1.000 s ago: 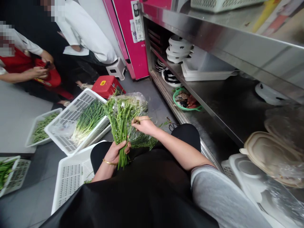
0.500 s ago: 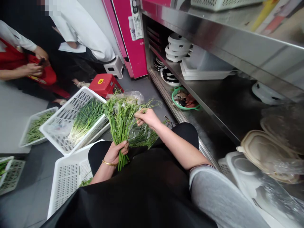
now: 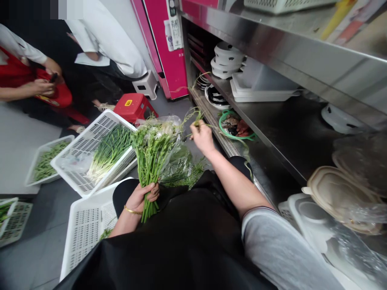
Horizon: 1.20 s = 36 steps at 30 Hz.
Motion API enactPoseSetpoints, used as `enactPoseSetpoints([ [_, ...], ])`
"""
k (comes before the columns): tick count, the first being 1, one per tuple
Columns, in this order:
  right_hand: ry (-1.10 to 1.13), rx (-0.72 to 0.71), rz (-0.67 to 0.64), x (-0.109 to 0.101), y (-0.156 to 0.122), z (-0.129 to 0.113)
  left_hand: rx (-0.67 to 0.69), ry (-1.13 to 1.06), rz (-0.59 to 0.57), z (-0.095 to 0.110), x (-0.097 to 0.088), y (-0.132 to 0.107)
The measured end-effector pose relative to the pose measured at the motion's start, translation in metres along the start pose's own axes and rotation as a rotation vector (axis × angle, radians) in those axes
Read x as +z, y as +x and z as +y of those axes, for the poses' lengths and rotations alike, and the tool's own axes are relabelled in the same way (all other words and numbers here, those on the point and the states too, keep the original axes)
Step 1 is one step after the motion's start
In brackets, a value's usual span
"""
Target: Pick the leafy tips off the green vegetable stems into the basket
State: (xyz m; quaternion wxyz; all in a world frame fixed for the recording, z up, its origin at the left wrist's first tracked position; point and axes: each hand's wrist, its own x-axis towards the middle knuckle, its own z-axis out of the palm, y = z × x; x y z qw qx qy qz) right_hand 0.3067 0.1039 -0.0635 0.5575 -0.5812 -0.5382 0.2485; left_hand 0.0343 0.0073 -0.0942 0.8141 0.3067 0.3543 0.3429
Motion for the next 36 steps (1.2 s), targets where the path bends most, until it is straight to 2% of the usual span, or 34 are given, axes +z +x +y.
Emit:
enactPoseSetpoints([
  [3,0.258,0.190,0.171,-0.019,0.012,0.025,0.082,-0.031,0.025,0.007,-0.010,-0.003],
  [5,0.239,0.324,0.241,-0.027,0.010,0.047,0.154,-0.051,0.063,0.014,-0.017,-0.003],
  [7,0.161,0.434,0.218,-0.029,0.001,0.070,0.211,-0.062,0.106,0.024,-0.024,-0.005],
  [10,0.046,0.529,0.027,-0.020,-0.025,0.092,0.248,-0.083,0.130,0.037,-0.034,-0.010],
  [12,-0.043,0.562,-0.136,-0.008,-0.045,0.097,0.253,-0.100,0.109,0.041,-0.037,-0.014],
  [16,-0.212,0.537,-0.390,0.020,-0.066,0.080,0.239,-0.117,0.011,0.036,-0.033,-0.021],
  [19,-0.276,0.435,-0.477,0.029,-0.055,0.042,0.198,-0.104,-0.081,0.028,-0.026,-0.023],
  [21,-0.263,0.269,-0.424,0.026,-0.039,0.005,0.163,-0.081,-0.115,0.024,-0.020,-0.023],
  [23,-0.211,-0.160,-0.184,0.019,-0.023,-0.033,0.145,-0.062,-0.124,0.022,-0.015,-0.022],
  [24,-0.207,-0.330,-0.168,0.015,-0.017,-0.051,0.141,-0.056,-0.127,0.021,-0.012,-0.021],
  [26,-0.265,-0.567,-0.255,0.009,-0.009,-0.076,0.133,-0.044,-0.142,0.021,-0.009,-0.020],
  [28,-0.390,-0.653,-0.398,0.008,-0.006,-0.087,0.123,-0.031,-0.163,0.020,-0.008,-0.019],
  [30,-0.518,-0.674,-0.452,0.011,-0.008,-0.089,0.111,-0.019,-0.172,0.018,-0.009,-0.019],
  [34,-0.618,-0.753,-0.368,0.015,-0.017,-0.088,0.093,-0.003,-0.156,0.016,-0.012,-0.019],
  [36,-0.648,-0.794,-0.383,0.016,-0.019,-0.091,0.088,-0.008,-0.151,0.016,-0.012,-0.019],
])
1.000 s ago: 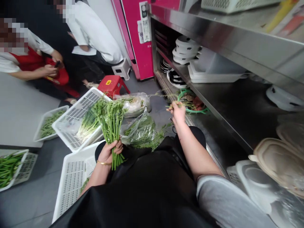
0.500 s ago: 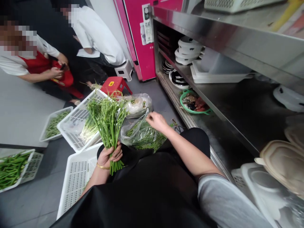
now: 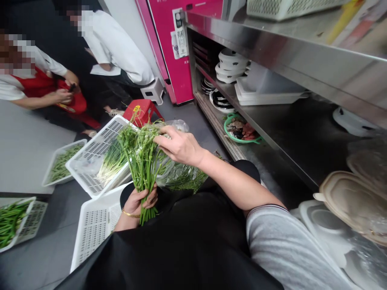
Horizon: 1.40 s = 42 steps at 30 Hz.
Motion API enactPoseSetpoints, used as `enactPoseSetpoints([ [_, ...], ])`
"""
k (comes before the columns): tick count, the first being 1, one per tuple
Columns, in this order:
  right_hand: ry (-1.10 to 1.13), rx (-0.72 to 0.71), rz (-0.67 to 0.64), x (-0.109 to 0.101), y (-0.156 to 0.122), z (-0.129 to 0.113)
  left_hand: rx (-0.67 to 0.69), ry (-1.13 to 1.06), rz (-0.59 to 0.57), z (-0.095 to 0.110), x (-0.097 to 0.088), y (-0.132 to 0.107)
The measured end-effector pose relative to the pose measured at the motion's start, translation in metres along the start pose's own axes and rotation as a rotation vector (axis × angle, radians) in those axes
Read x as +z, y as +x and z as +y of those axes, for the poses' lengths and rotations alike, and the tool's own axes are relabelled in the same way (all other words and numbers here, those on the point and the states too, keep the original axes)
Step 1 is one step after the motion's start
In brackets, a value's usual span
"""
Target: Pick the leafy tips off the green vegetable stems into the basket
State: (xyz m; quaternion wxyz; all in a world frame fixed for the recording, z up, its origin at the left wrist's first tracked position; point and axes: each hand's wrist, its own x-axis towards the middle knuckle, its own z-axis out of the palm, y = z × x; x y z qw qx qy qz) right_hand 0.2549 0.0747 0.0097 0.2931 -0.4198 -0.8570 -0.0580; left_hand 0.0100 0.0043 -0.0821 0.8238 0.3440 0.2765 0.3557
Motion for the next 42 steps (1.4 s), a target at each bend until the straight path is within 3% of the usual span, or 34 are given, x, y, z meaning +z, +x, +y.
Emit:
enactPoseSetpoints([
  [5,-0.061,-0.136,-0.252,0.005,0.007,0.003,-0.030,-0.025,-0.007,0.000,0.003,0.001],
  [13,-0.193,-0.167,-0.296,0.008,-0.006,0.009,0.039,-0.034,0.149,0.001,0.012,0.006],
  [20,-0.167,-0.113,-0.440,0.026,-0.019,0.003,-0.072,0.089,0.242,-0.007,0.019,0.013],
  [23,-0.026,-0.010,-0.366,0.039,-0.025,0.006,-0.084,0.090,0.345,-0.011,0.022,0.016],
  [27,0.440,0.436,-0.027,0.040,-0.028,0.020,-0.074,0.089,0.477,-0.016,0.025,0.020],
  [29,0.677,0.562,0.069,0.032,-0.027,0.019,-0.068,0.106,0.514,-0.019,0.024,0.021],
  [30,0.752,0.545,0.038,0.028,-0.027,0.014,-0.064,0.110,0.522,-0.020,0.024,0.022],
  [32,0.778,0.412,-0.153,0.025,-0.028,-0.003,-0.057,0.107,0.527,-0.022,0.023,0.025],
  [34,0.677,0.309,-0.375,0.033,-0.031,-0.024,-0.033,0.098,0.528,-0.023,0.023,0.027],
  [36,0.583,0.342,-0.487,0.049,-0.034,-0.041,-0.009,0.097,0.517,-0.024,0.023,0.028],
  [39,0.616,0.455,-0.509,0.073,-0.040,-0.050,-0.001,0.099,0.468,-0.023,0.023,0.026],
  [42,0.623,0.534,-0.441,0.083,-0.046,-0.048,-0.010,0.105,0.427,-0.021,0.022,0.022],
])
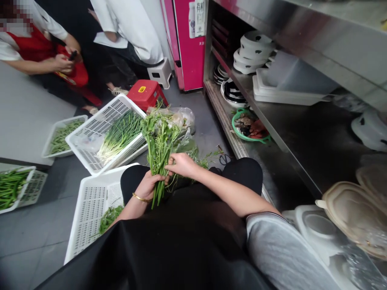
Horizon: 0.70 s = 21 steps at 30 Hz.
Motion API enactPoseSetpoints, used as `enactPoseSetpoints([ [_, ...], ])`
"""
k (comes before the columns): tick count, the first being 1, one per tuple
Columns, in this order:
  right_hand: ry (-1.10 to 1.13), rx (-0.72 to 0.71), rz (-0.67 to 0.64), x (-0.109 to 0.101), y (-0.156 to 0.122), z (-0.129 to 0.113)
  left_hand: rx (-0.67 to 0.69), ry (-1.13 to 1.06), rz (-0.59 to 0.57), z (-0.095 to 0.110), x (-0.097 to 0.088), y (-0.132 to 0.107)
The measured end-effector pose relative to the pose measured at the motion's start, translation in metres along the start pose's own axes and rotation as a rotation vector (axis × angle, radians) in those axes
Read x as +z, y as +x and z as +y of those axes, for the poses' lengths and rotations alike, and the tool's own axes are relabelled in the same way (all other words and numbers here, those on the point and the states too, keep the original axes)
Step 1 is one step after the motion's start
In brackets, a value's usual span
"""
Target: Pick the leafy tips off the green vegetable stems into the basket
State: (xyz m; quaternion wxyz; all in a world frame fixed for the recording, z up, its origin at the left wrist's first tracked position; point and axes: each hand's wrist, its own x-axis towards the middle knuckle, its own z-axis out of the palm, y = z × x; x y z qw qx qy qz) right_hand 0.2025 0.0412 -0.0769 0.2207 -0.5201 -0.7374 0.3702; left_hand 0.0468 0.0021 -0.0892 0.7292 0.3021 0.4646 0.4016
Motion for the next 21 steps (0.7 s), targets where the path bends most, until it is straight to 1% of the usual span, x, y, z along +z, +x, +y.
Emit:
enactPoseSetpoints([
  [3,-0.028,0.029,0.091,0.000,-0.002,0.005,-0.019,0.005,-0.005,0.000,-0.001,-0.001],
  [8,0.088,0.123,0.087,0.002,-0.006,0.012,-0.054,-0.039,-0.020,-0.005,0.004,0.002],
  [10,0.139,0.069,0.103,0.006,-0.010,0.013,-0.039,-0.085,-0.012,-0.009,0.005,0.005],
  [12,0.174,-0.035,0.138,0.012,-0.015,0.012,-0.025,-0.096,0.004,-0.013,0.005,0.008],
  [14,0.232,-0.068,0.135,0.018,-0.019,0.011,-0.011,-0.062,0.022,-0.017,0.004,0.009],
  [16,0.347,-0.021,0.069,0.021,-0.021,0.010,0.005,-0.038,0.035,-0.019,0.002,0.009],
  [18,0.551,0.025,-0.049,0.016,-0.022,0.010,0.014,-0.044,0.042,-0.018,0.000,0.008],
  [19,0.685,0.034,-0.124,0.009,-0.024,0.010,0.010,-0.048,0.047,-0.017,-0.002,0.008],
  [21,0.974,0.021,-0.268,-0.012,-0.034,0.013,-0.005,-0.042,0.071,-0.013,-0.007,0.008],
])
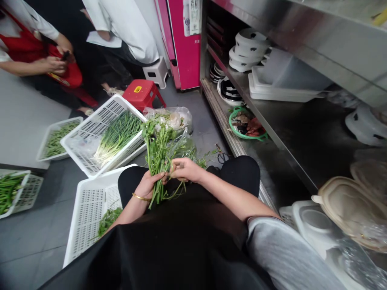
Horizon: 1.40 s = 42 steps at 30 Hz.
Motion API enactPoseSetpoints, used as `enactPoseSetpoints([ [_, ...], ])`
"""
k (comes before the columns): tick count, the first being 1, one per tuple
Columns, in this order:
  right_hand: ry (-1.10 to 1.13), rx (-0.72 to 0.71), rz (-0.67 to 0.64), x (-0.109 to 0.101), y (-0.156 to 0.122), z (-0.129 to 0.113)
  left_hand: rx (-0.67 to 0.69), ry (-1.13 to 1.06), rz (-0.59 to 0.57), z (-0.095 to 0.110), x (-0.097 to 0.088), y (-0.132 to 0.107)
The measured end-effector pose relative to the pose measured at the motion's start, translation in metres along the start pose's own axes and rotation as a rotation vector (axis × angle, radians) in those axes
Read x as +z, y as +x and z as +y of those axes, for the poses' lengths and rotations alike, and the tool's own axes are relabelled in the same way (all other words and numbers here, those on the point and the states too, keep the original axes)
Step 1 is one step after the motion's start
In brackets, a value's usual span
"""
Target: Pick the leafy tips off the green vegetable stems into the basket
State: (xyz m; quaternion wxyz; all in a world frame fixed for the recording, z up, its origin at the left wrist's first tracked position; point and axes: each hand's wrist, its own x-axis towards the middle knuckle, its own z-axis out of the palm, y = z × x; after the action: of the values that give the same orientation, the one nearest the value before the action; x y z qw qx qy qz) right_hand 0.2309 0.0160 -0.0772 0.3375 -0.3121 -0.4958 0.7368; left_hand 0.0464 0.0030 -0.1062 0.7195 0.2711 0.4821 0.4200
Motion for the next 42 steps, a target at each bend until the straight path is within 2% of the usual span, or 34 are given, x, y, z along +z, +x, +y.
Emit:
enactPoseSetpoints([
  [3,0.289,-0.111,-0.128,-0.025,-0.039,-0.028,-0.019,0.036,0.063,0.007,-0.012,0.005],
  [5,0.311,-0.260,-0.117,-0.044,-0.067,-0.045,-0.007,0.053,0.110,0.012,-0.020,0.010],
  [6,0.268,-0.311,-0.067,-0.054,-0.078,-0.050,0.003,0.056,0.127,0.014,-0.023,0.012],
  [8,0.077,-0.322,0.140,-0.073,-0.086,-0.053,0.022,0.050,0.137,0.019,-0.027,0.014],
  [10,-0.319,-0.145,0.359,-0.087,-0.077,-0.046,0.045,0.046,0.124,0.022,-0.027,0.013],
  [12,-0.734,0.094,0.476,-0.093,-0.055,-0.035,0.077,0.052,0.100,0.024,-0.023,0.011],
  [14,-0.969,0.238,0.503,-0.087,-0.032,-0.028,0.106,0.066,0.070,0.025,-0.018,0.008],
  [15,-1.038,0.220,0.490,-0.079,-0.023,-0.028,0.115,0.075,0.054,0.024,-0.016,0.006],
  [17,-1.190,0.034,0.389,-0.054,-0.007,-0.033,0.126,0.106,0.029,0.023,-0.011,0.003],
  [19,-1.351,-0.248,0.231,-0.024,0.006,-0.043,0.119,0.158,0.018,0.021,-0.007,0.000],
  [20,-1.395,-0.339,0.181,-0.010,0.013,-0.048,0.111,0.178,0.015,0.020,-0.005,-0.001],
  [22,-1.436,-0.337,0.182,0.011,0.028,-0.053,0.110,0.187,0.010,0.019,-0.001,-0.004],
  [24,-1.415,-0.212,0.253,0.022,0.042,-0.050,0.133,0.172,0.001,0.017,0.003,-0.006],
  [27,-1.194,-0.097,0.343,0.022,0.056,-0.035,0.184,0.173,-0.011,0.013,0.005,-0.007],
  [29,-0.973,-0.068,0.350,0.016,0.057,-0.025,0.186,0.164,-0.022,0.012,0.004,-0.006],
  [32,-0.759,-0.139,0.332,0.008,0.049,-0.014,0.124,0.058,-0.100,0.013,0.003,-0.005],
  [35,-0.843,-0.359,0.361,0.009,0.037,-0.008,0.088,-0.056,-0.171,0.017,0.005,-0.005],
  [37,-0.997,-0.472,0.306,0.013,0.032,-0.004,0.109,-0.096,-0.166,0.017,0.007,-0.005],
  [40,-1.089,-0.498,0.135,0.018,0.026,0.000,0.123,-0.129,-0.152,0.015,0.008,-0.005],
  [42,-0.923,-0.430,0.061,0.016,0.020,-0.003,0.105,-0.123,-0.152,0.013,0.006,-0.006],
])
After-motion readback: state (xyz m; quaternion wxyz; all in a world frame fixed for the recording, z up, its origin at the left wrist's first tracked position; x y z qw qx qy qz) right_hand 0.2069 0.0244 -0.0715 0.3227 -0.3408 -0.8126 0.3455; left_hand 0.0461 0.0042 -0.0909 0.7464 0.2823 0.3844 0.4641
